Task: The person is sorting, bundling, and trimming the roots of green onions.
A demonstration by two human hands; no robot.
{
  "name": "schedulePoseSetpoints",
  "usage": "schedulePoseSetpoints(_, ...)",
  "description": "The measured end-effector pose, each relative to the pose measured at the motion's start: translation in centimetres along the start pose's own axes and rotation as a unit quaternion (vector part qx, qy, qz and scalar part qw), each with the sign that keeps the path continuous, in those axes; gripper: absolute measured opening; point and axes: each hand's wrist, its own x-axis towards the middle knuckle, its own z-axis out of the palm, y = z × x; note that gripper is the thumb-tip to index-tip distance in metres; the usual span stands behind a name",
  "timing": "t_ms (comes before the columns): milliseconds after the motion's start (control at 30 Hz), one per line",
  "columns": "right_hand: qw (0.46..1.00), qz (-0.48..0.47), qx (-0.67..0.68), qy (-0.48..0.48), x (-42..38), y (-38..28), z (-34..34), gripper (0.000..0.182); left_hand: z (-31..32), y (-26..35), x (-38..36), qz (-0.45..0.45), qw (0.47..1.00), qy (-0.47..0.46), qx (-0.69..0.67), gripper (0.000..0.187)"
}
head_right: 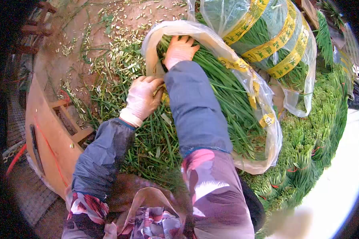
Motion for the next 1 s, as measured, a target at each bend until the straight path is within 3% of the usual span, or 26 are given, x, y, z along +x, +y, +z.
schedulePoseSetpoints(33, 0.997, -0.002, 0.014, -0.077, 0.1, -0.2, 0.1, 0.086, 0.8, 0.2, 0.7, -0.037, 0.99, -0.118, -0.069, 0.022)
schedulePoseSetpoints(67, 1.0, -0.015, 0.004, -0.011, -0.1, -0.3, 0.7, 0.076, 1.4, -0.6, 0.7, -0.003, 0.993, -0.081, -0.085, 0.022)
schedulePoseSetpoints(100, 1.0, -0.017, -0.001, -0.011, -0.4, 0.2, 0.6, 0.076, 2.8, -1.5, 0.7, 0.029, 0.993, -0.04, -0.107, 0.021)
schedulePoseSetpoints(167, 0.99, -0.097, 0.037, -0.099, -1.3, 2.5, -0.5, 0.073, 4.0, -4.5, 1.6, 0.041, 0.994, 0.056, 0.085, 0.025)
schedulePoseSetpoints(200, 0.977, -0.144, 0.142, -0.064, -3.7, 4.8, -2.0, 0.07, 2.6, -5.0, 2.9, -0.155, 0.985, -0.075, -0.03, 0.032)
schedulePoseSetpoints(233, 0.952, -0.191, 0.239, -0.033, -6.1, 7.0, -3.9, 0.066, 2.1, -7.0, 3.4, -0.24, 0.956, -0.054, -0.16, 0.039)
schedulePoseSetpoints(300, 0.931, -0.206, 0.299, 0.032, -7.1, 8.1, -2.6, 0.067, 1.2, -6.7, 3.7, -0.19, 0.956, 0.025, -0.222, 0.037)
schedulePoseSetpoints(367, 0.897, -0.293, 0.301, 0.141, -8.9, 10.5, -3.8, 0.071, -0.9, -5.7, 5.3, -0.232, 0.904, 0.01, -0.359, 0.045)
schedulePoseSetpoints(400, 0.946, -0.104, 0.302, -0.055, -10.4, 11.4, -5.1, 0.075, -3.0, -4.7, 6.2, -0.219, 0.875, -0.021, -0.431, 0.052)
schedulePoseSetpoints(433, 0.95, -0.119, 0.29, -0.007, -11.3, 12.6, -4.9, 0.079, -4.6, -3.3, 6.8, -0.22, 0.861, 0.03, -0.458, 0.055)
schedulePoseSetpoints(500, 0.949, -0.073, 0.306, -0.022, -13.2, 13.8, -6.5, 0.083, -5.9, -3.2, 7.1, -0.249, 0.807, 0.083, -0.53, 0.054)
schedulePoseSetpoints(567, 0.918, -0.05, 0.392, -0.027, -14.7, 14.9, -6.7, 0.089, -5.4, -3.3, 6.3, -0.271, 0.863, 0.075, -0.419, 0.05)
schedulePoseSetpoints(633, 0.849, -0.01, 0.526, -0.054, -15.5, 15.3, -5.3, 0.089, -4.1, -1.1, 3.0, -0.257, 0.881, 0.078, -0.389, 0.048)
schedulePoseSetpoints(700, 0.851, -0.048, 0.52, -0.049, -16.0, 15.5, -4.2, 0.086, -1.7, 2.7, -0.4, -0.287, 0.749, 0.116, -0.586, 0.07)
schedulePoseSetpoints(733, 0.854, -0.086, 0.511, -0.044, -16.1, 15.5, -4.1, 0.083, 0.1, 4.2, -2.4, -0.239, 0.781, 0.107, -0.567, 0.089)
schedulePoseSetpoints(767, 0.897, -0.15, 0.415, -0.008, -16.6, 14.7, -5.3, 0.075, 2.0, 5.4, -3.9, -0.19, 0.81, 0.096, -0.546, 0.108)
schedulePoseSetpoints(833, 0.91, -0.28, 0.298, 0.07, -18.1, 13.1, -7.0, 0.071, 4.7, 6.8, -5.5, -0.049, 0.884, 0.076, -0.458, 0.138)
schedulePoseSetpoints(867, 0.915, -0.309, 0.257, 0.038, -19.0, 12.4, -7.0, 0.071, 6.7, 6.8, -6.0, -0.075, 0.862, 0.06, -0.497, 0.142)
schedulePoseSetpoints(900, 0.916, -0.338, 0.215, 0.006, -19.8, 11.6, -6.9, 0.072, 5.3, 9.3, -4.4, -0.087, 0.656, 0.17, -0.73, 0.12)
schedulePoseSetpoints(967, 0.927, -0.29, 0.219, -0.094, -21.2, 9.7, -6.7, 0.077, 3.4, 7.6, -4.1, -0.247, 0.632, 0.093, -0.729, 0.082)
schedulePoseSetpoints(1000, 0.927, -0.318, 0.186, -0.072, -21.2, 9.8, -6.6, 0.074, 3.9, 7.7, -4.1, -0.205, 0.649, 0.145, -0.718, 0.057)
